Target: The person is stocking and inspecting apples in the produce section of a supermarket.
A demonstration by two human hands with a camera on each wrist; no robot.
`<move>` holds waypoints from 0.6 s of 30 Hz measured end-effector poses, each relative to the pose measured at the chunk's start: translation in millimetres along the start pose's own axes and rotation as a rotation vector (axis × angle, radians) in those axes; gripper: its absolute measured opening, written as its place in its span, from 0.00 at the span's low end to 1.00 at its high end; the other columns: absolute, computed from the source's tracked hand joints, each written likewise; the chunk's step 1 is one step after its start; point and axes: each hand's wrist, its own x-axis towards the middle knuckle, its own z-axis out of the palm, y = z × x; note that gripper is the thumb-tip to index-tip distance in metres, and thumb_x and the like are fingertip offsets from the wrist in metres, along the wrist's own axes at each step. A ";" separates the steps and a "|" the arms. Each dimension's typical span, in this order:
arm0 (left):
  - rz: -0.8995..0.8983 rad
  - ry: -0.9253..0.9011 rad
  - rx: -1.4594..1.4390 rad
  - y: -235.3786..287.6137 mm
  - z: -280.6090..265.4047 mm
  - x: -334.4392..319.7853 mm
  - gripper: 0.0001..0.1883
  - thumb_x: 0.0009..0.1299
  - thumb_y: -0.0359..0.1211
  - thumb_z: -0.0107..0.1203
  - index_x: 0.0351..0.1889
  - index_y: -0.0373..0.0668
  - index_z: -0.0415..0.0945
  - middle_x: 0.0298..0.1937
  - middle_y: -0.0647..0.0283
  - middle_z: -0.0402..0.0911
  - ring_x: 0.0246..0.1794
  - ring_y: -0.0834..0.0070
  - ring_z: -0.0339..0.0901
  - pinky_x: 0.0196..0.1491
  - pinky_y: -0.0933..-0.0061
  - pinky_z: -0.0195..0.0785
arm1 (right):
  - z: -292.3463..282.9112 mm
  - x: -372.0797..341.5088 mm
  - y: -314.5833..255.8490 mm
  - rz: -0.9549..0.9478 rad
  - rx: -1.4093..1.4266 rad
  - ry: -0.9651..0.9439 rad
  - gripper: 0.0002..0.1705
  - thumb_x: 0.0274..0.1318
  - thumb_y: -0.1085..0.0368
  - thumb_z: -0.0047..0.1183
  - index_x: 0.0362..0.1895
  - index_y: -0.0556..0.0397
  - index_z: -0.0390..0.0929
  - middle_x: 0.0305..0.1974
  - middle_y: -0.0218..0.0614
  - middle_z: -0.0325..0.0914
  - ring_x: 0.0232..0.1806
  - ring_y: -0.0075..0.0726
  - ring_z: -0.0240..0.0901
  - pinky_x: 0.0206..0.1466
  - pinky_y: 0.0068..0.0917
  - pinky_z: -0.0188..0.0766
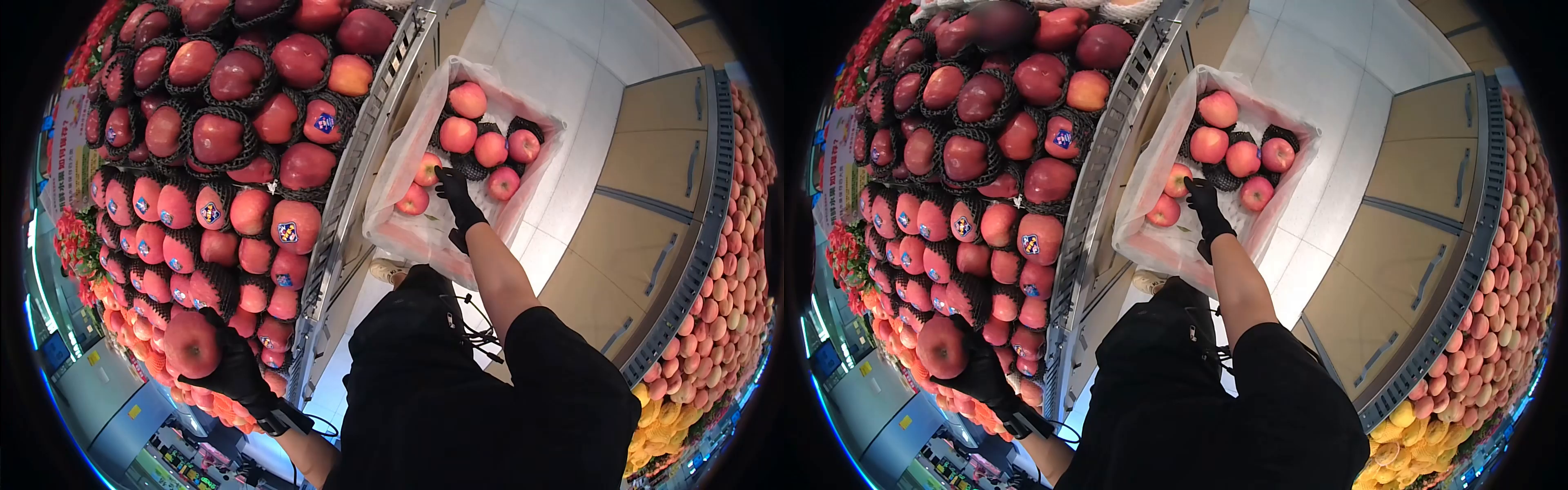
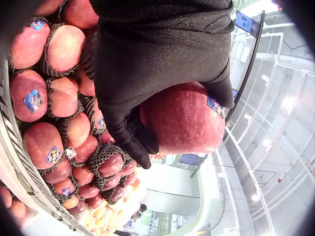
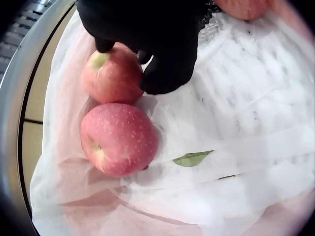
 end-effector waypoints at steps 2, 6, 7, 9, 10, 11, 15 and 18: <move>-0.075 0.039 -0.085 7.8 0.3 -1.0 0.35 0.56 0.23 0.63 0.60 0.29 0.57 0.52 0.51 0.77 0.49 0.64 0.78 0.52 0.65 0.74 | -0.5 -4.7 3.2 -0.064 0.006 0.063 0.26 0.53 0.49 0.63 0.51 0.50 0.76 0.35 0.33 0.77 0.29 0.26 0.74 0.27 0.23 0.70; -0.054 0.155 -0.173 16.9 2.8 -5.2 0.37 0.56 0.23 0.63 0.61 0.28 0.53 0.52 0.48 0.76 0.50 0.62 0.78 0.52 0.64 0.75 | -5.0 11.9 27.8 -0.311 0.050 0.202 0.19 0.58 0.59 0.55 0.52 0.51 0.74 0.36 0.41 0.79 0.27 0.39 0.77 0.29 0.33 0.73; -0.048 0.153 -0.184 13.6 3.2 -6.9 0.38 0.56 0.23 0.63 0.62 0.28 0.52 0.53 0.47 0.75 0.50 0.62 0.78 0.52 0.63 0.75 | -4.1 12.0 28.4 -0.489 -0.067 0.332 0.18 0.57 0.61 0.53 0.51 0.52 0.74 0.36 0.44 0.80 0.29 0.44 0.77 0.32 0.37 0.73; -0.055 0.111 -0.220 5.7 2.5 -10.0 0.39 0.57 0.23 0.63 0.63 0.29 0.51 0.56 0.46 0.74 0.51 0.62 0.77 0.53 0.63 0.74 | -1.4 12.0 28.0 -0.844 -0.306 0.592 0.16 0.56 0.66 0.49 0.49 0.55 0.73 0.36 0.50 0.80 0.33 0.55 0.79 0.37 0.46 0.74; -0.069 0.072 -0.245 0.5 0.4 -11.8 0.39 0.57 0.23 0.63 0.63 0.29 0.51 0.57 0.46 0.73 0.52 0.62 0.77 0.54 0.64 0.74 | -3.2 10.8 27.4 -0.755 -0.358 0.548 0.17 0.54 0.67 0.49 0.49 0.55 0.73 0.39 0.52 0.79 0.36 0.58 0.77 0.40 0.48 0.73; -0.082 0.033 -0.269 -2.1 -1.2 -12.9 0.39 0.58 0.23 0.62 0.64 0.30 0.51 0.59 0.46 0.72 0.53 0.63 0.77 0.54 0.64 0.73 | -6.7 9.2 25.9 -0.666 -0.409 0.503 0.18 0.52 0.69 0.48 0.49 0.55 0.74 0.41 0.54 0.79 0.40 0.62 0.76 0.43 0.51 0.71; 0.051 0.024 0.026 6.2 -2.6 -9.2 0.38 0.59 0.21 0.60 0.66 0.32 0.50 0.59 0.50 0.73 0.54 0.65 0.76 0.58 0.68 0.69 | -33.9 38.8 46.8 -0.497 -0.780 0.416 0.19 0.50 0.70 0.48 0.49 0.56 0.73 0.44 0.57 0.77 0.45 0.67 0.74 0.48 0.52 0.70; -0.063 0.017 -0.100 13.1 -3.2 -10.9 0.37 0.60 0.21 0.58 0.66 0.33 0.51 0.58 0.52 0.74 0.56 0.66 0.74 0.60 0.69 0.67 | -29.9 -5.0 9.8 -0.819 -0.813 0.424 0.23 0.47 0.62 0.58 0.47 0.61 0.73 0.51 0.59 0.72 0.58 0.63 0.65 0.61 0.48 0.62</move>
